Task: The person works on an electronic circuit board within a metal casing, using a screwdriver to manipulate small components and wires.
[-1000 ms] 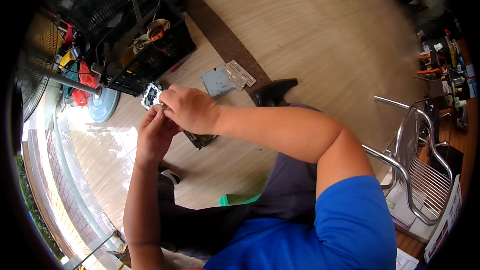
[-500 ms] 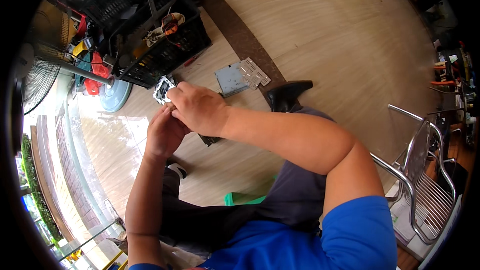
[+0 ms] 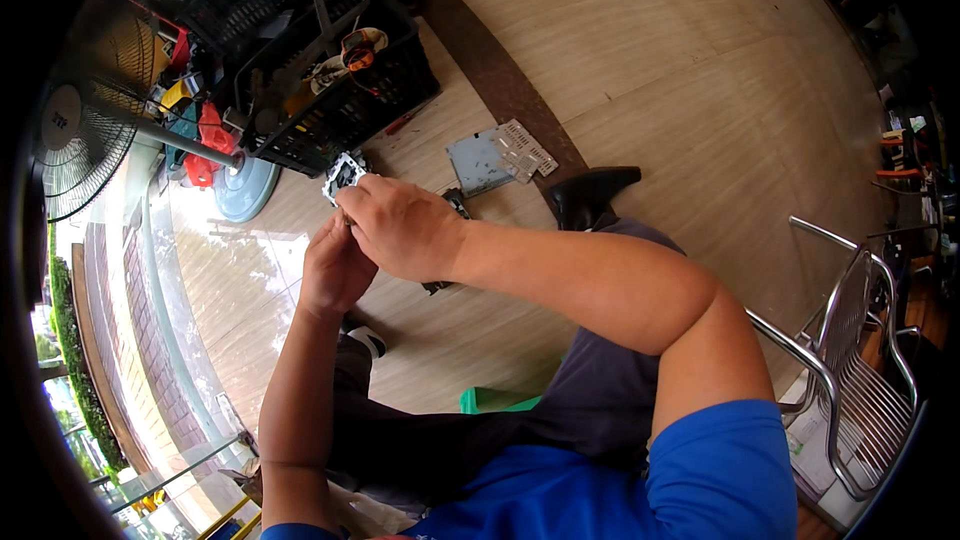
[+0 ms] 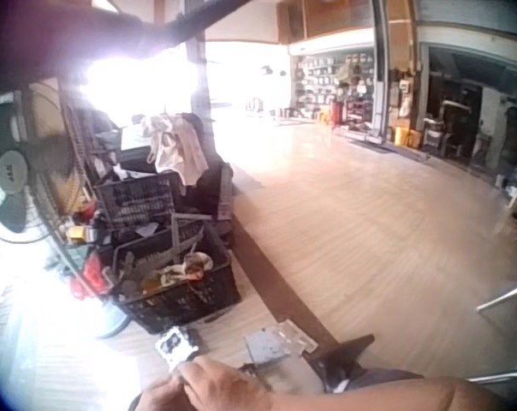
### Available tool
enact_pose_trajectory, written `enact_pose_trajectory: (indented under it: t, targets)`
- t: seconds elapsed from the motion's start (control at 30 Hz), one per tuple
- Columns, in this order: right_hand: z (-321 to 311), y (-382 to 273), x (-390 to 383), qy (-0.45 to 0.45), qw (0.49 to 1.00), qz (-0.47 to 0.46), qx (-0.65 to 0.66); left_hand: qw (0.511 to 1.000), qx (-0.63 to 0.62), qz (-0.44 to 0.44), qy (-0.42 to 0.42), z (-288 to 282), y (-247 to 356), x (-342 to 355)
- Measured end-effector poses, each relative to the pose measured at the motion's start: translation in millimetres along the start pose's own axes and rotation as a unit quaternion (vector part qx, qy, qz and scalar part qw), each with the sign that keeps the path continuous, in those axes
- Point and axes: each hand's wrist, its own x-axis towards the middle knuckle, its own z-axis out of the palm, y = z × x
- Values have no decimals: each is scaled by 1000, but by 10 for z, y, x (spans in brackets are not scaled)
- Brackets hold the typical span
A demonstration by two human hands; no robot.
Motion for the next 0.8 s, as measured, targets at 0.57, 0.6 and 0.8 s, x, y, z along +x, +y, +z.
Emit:
enact_pose_trajectory:
  t: [0.57,0.6,0.8]
  targets:
    - [-571,-223,121,120,984,-123,46,998,-58,-2,-29,-193,-79,46]
    - [-603,-239,113,108,986,-110,60,998,-57,-1,-35,-188,-74,44]
    - [-545,-215,67,94,990,-92,58,999,-47,-5,8,-164,-74,16]
